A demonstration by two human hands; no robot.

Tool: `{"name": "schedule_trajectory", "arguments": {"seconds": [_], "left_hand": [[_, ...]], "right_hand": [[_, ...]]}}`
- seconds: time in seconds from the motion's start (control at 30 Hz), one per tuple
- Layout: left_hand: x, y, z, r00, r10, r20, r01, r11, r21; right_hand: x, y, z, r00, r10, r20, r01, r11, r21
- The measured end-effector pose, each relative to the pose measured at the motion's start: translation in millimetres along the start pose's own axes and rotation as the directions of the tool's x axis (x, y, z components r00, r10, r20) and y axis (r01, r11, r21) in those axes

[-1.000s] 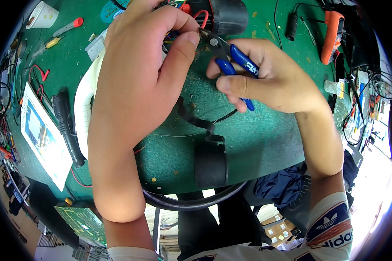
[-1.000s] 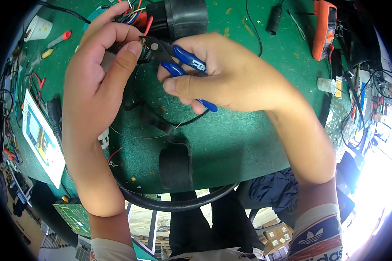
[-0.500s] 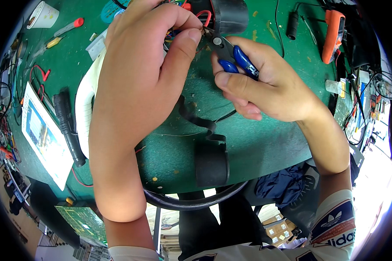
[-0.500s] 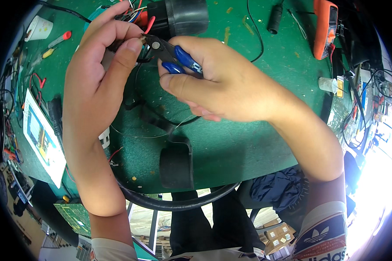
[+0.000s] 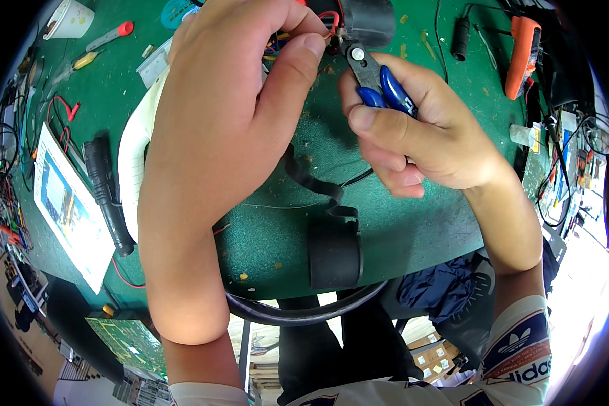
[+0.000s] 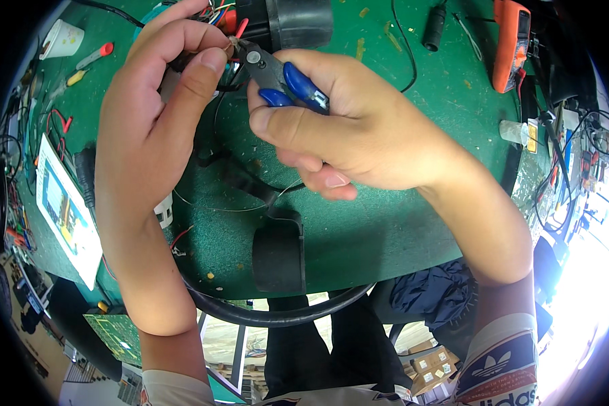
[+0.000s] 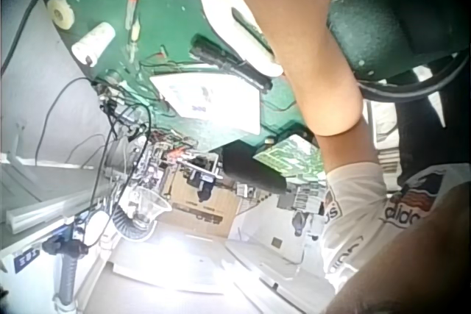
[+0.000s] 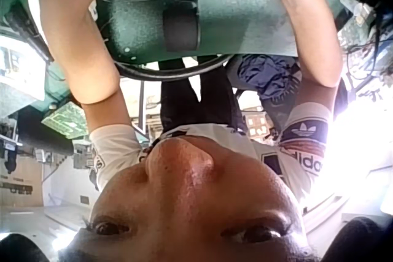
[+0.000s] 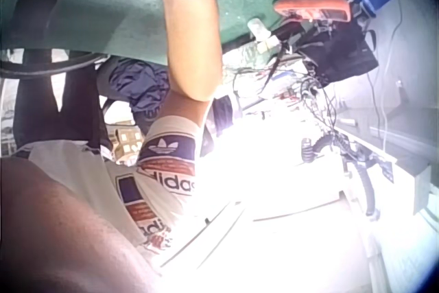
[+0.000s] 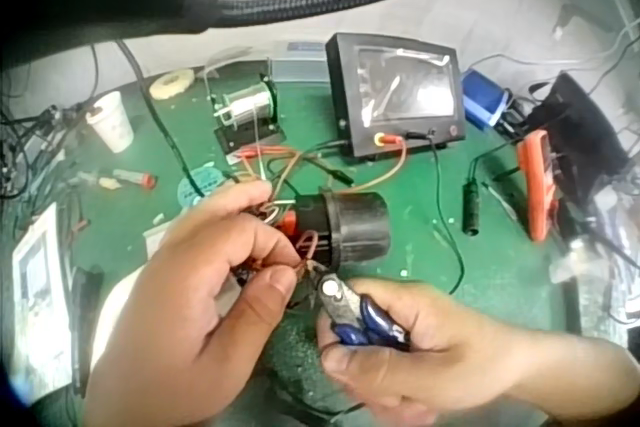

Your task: The person solders a wire to a metal contact on a charging connector and later uses side cutters to trim a wire.

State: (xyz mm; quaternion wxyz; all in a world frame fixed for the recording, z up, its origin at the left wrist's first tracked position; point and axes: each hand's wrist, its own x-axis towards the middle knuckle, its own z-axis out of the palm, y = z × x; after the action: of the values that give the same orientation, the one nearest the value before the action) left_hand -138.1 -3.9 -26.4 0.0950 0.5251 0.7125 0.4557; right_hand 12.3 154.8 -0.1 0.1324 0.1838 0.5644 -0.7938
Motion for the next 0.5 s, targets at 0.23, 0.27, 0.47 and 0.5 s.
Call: {"name": "schedule_trajectory", "arguments": {"seconds": [0.23, 0.27, 0.47, 0.5], "left_hand": [[0.1, -3.1, -0.4, 1.0, 0.007, 0.001, -0.007, 1.0, -0.004], [0.1, -3.4, -0.6, 1.0, 0.009, 0.002, -0.009, 1.0, -0.002], [0.7, -5.2, -1.2, 1.0, 0.019, 0.001, -0.019, 1.0, -0.006], [1.0, -5.4, -0.3, 1.0, 0.021, 0.0, -0.021, 1.0, -0.009]], "right_hand": [[0.6, -1.5, -3.0, 0.997, 0.051, 0.058, -0.059, 0.988, 0.14], [0.9, -1.4, -4.0, 0.995, 0.055, 0.082, -0.069, 0.981, 0.179], [1.8, -0.4, -7.2, 0.988, 0.065, 0.143, -0.109, 0.938, 0.328], [1.4, 0.1, -7.4, 0.987, 0.067, 0.146, -0.112, 0.937, 0.33]]}}
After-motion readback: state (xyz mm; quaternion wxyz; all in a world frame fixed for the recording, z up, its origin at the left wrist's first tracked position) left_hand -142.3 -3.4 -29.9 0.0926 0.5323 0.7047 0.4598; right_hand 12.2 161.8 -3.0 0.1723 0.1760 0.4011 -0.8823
